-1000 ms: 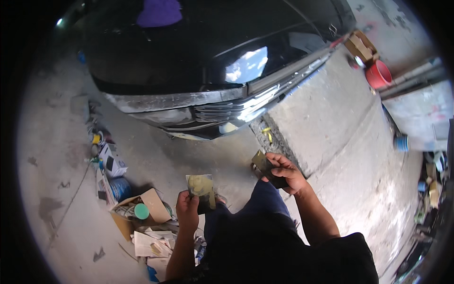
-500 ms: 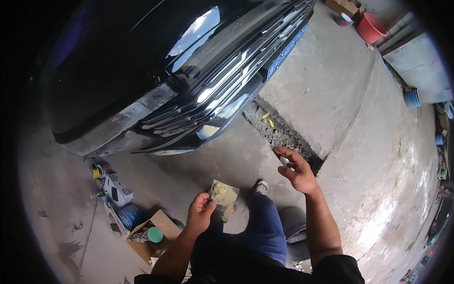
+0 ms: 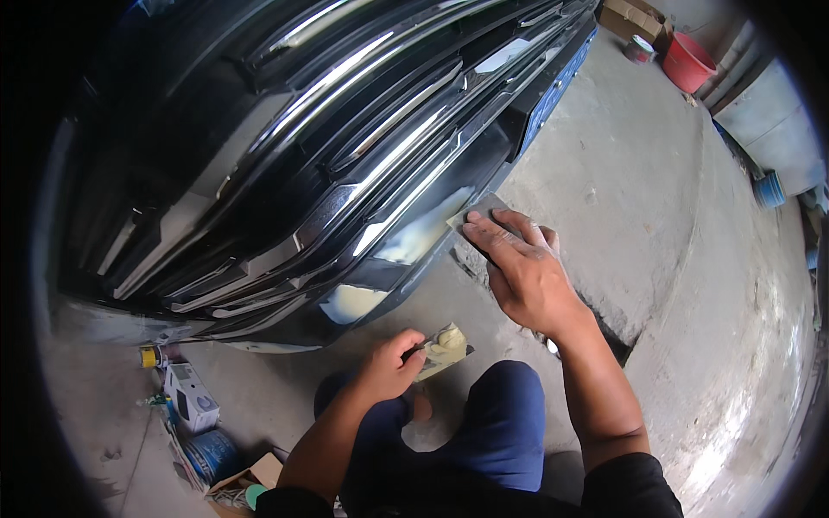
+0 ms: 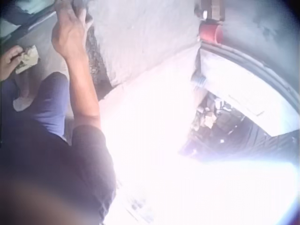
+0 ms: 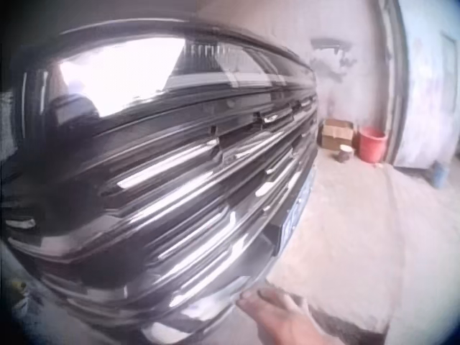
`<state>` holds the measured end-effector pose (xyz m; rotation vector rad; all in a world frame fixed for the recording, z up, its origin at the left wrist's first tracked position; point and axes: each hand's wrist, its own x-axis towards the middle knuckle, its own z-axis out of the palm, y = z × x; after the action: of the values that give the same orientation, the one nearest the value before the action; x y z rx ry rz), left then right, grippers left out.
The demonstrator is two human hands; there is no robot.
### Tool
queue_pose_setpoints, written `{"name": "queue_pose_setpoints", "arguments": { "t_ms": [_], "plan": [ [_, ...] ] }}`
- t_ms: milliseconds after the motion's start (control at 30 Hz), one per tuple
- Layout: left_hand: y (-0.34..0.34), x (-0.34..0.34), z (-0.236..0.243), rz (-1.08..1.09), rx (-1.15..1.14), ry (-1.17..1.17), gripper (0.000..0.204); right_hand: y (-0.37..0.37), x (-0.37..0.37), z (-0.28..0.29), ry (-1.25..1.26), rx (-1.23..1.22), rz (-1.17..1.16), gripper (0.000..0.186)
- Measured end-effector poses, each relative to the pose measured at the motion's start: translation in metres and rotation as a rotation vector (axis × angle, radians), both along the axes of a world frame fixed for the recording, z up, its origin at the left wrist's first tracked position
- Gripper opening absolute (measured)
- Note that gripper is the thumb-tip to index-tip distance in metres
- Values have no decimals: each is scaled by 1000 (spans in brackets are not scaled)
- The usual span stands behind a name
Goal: The person applies body filler to a black car's wheel arch and front bumper using a metal spreader and a sanding block. They smooth the filler on the wheel arch, walk to the front of the car, and continue applying and smoothing filler on the bumper area.
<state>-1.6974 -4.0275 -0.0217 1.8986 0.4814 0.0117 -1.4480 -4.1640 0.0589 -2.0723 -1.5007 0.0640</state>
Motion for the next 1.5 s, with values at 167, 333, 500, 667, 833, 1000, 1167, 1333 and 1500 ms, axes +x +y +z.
{"name": "queue_pose_setpoints", "arguments": {
  "t_ms": [167, 333, 500, 667, 833, 1000, 1167, 1333, 1500],
  "plan": [
    [12, 18, -21, -30, 99, -61, 19, 18, 6, -28, -135, 100, -10, 60],
    [8, 13, -24, -3, 85, -37, 19, 30, 15, -34, -153, 137, 63, 60],
    [1, 2, -21, -24, 114, -76, 16, 35, 15, -34, -148, 132, 66, 64],
    [-5, -2, -9, -25, 105, -33, 17, 32, 6, -55, -229, 120, 44, 59],
    [-6, -3, -12, -13, 115, -66, 17, 19, 7, -59, -216, 97, 32, 59],
    [-9, -1, -10, -29, 118, -57, 17, 32, 27, -41, -185, 170, 9, 62],
    [-9, -3, -12, -12, 129, -55, 18, 26, 25, -61, -154, 143, 29, 63],
    [-8, -3, -10, -4, 121, -68, 19, 13, 25, -64, -177, 150, 7, 62],
    [-11, -3, -7, -10, 126, -64, 19, 31, 49, -51, -200, 174, 11, 62]
  ]
}}
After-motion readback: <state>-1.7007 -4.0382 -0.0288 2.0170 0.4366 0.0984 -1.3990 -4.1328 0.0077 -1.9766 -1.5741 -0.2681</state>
